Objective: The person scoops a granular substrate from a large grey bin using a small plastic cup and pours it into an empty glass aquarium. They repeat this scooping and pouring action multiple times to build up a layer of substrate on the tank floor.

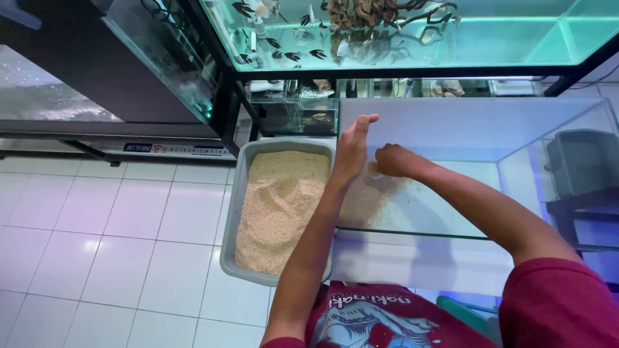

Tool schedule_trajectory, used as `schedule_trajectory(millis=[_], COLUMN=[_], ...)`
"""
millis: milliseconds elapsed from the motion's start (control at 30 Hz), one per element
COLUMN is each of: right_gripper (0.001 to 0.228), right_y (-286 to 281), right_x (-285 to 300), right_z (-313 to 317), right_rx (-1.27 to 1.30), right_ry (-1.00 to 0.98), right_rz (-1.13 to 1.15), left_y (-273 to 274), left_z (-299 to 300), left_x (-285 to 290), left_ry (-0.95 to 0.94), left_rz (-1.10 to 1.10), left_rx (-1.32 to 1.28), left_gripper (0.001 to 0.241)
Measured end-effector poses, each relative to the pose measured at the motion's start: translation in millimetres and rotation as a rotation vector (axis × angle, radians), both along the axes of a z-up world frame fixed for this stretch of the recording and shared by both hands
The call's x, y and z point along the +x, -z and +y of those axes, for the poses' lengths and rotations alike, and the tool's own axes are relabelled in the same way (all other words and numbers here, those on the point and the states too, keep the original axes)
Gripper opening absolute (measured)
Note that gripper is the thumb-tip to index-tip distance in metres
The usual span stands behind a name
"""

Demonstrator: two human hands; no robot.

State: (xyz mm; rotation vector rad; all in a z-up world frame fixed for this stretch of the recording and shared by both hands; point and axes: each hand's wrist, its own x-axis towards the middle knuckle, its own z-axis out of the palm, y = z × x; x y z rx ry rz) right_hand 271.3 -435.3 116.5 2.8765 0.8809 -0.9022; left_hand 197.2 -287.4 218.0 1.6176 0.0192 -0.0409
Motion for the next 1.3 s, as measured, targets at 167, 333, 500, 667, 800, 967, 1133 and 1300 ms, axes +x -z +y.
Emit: schedule_trajectory(millis=[167, 333, 500, 667, 800, 967, 1133, 1300], right_gripper=[0.053, 0.056, 0.062, 0.068, 0.07, 0.066, 0.058, 0.05], right_y=[-29.7, -1.0, -18.8, -23.6, -36.4, -74.3, -90.2, -104.9], right_x=[-27.8, -13.0, -31.6, -23.5, -32.4, -69.0, -93.7, -120.1], right_z=[10.8, 2.8, 14.0, 7.9, -4.1, -21.9, -36.4, -38.1], right_rx=[-0.008, 0.06, 0.044, 0.045, 0.031, 0.07, 0.195, 0.422], right_ry=[-0.101, -0.087, -0.213, -0.193, -0.23, -0.273, -0.171, 0.133], right_rz=[0.07, -0.127, -0.123, -0.166, -0.214, -0.48, -0.661, -0.632], left_y=[-8.5, -8.0, -13.1, -7.9, 4.5, 5.4, 5.7, 16.0], left_z=[-0.3, 0.6, 0.0, -1.4, -1.5, -2.8, -0.3, 1.2], left_x=[-6.1, -6.9, -11.8, -6.5, -0.5, 0.9, -2.5, -7.7], left_ry=[-0.007, -0.02, -0.003, 0.002, 0.003, 0.011, 0.055, 0.172], left_rz=[-0.005, -0.022, -0.014, -0.005, -0.052, -0.032, -0.058, -0.133], left_rx=[-0.004, 0.034, 0.001, -0.017, 0.018, 0.06, 0.054, 0.031], left_gripper=[0.072, 0.07, 0.071, 0.07, 0.069, 0.069, 0.07, 0.072])
